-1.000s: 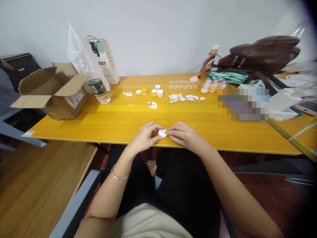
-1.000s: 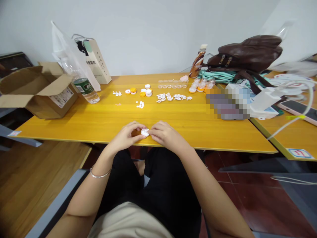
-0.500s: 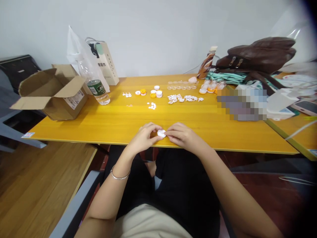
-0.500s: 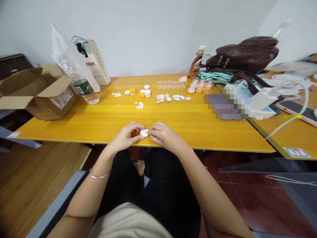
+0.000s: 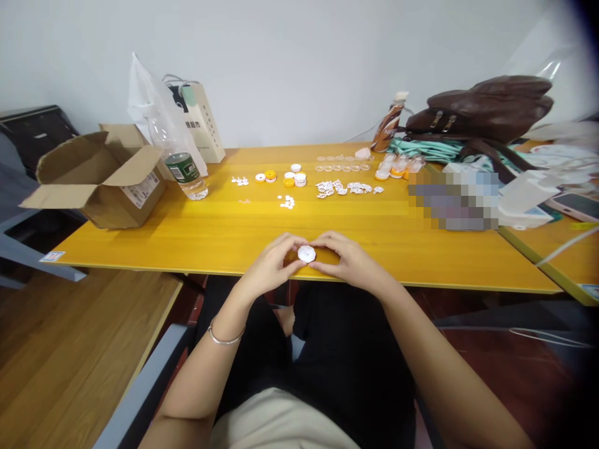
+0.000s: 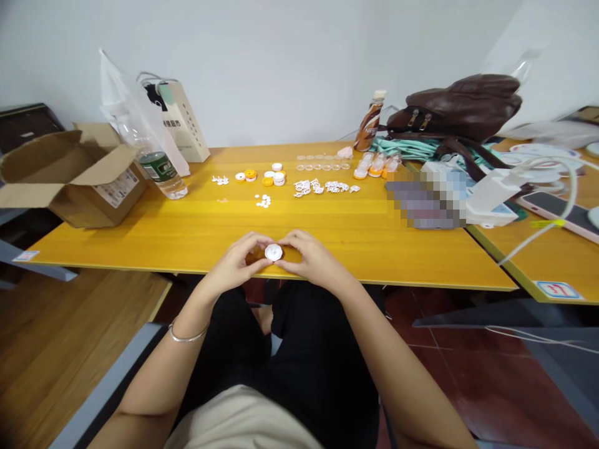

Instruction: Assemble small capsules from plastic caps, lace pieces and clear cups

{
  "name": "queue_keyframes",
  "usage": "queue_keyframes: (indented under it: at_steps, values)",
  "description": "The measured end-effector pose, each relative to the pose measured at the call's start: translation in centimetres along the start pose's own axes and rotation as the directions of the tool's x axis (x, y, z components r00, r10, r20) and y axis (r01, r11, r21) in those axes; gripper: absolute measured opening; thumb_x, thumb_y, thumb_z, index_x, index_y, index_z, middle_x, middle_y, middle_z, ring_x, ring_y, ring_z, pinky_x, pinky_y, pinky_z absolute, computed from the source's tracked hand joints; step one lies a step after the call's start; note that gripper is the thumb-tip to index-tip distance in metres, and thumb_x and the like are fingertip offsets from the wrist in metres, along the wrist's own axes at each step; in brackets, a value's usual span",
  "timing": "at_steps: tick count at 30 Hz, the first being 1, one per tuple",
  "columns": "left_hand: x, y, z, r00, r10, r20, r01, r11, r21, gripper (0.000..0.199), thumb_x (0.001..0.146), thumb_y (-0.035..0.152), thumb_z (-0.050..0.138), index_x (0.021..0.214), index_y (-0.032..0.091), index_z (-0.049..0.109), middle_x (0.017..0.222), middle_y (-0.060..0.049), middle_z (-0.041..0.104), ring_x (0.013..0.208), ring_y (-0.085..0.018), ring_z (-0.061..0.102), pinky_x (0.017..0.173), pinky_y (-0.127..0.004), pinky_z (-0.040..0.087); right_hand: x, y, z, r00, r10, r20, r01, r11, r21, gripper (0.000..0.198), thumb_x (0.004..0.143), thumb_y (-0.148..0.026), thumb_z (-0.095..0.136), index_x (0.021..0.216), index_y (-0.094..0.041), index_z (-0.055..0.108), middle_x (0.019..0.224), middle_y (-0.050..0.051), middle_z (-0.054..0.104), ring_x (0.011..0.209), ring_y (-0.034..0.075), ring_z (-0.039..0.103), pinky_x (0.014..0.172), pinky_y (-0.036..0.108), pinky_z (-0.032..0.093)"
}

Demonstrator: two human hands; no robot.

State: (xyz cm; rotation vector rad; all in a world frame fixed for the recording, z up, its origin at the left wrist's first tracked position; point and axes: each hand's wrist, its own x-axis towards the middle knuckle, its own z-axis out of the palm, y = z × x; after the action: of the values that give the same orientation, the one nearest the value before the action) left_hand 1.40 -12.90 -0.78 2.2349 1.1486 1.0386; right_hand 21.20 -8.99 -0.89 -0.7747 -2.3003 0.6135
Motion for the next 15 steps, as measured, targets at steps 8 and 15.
queue_keyframes:
  at_steps: [8,15]
  values:
    - [0.0,0.0,0.0,0.996,0.077,-0.04,-0.079,0.996,-0.049,0.027,0.082,0.017,0.053,0.109,0.02,0.052,0.104,-0.008,0.058,0.095,-0.018,0.056,0.084,-0.032,0.045,0.1,-0.2,1.1,0.974,0.221,0.047,-0.212,0.824,0.526,0.031,0.073,-0.027,0.064,0.102,-0.018,0.056,0.094,0.006,0.066,0.082,0.015,0.064,0.08,0.033,0.051]
    - [0.4,0.2,-0.2,0.983,0.159,-0.092,-0.165,0.985,-0.059,0.029,0.085,0.016,0.05,0.113,0.02,0.05,0.111,-0.009,0.058,0.101,-0.017,0.055,0.092,-0.035,0.044,0.1,-0.7,1.2,0.963,0.261,-0.064,-0.152,0.726,0.67,0.041,0.07,-0.027,0.068,0.108,-0.022,0.056,0.094,0.004,0.067,0.083,0.015,0.065,0.082,0.033,0.053]
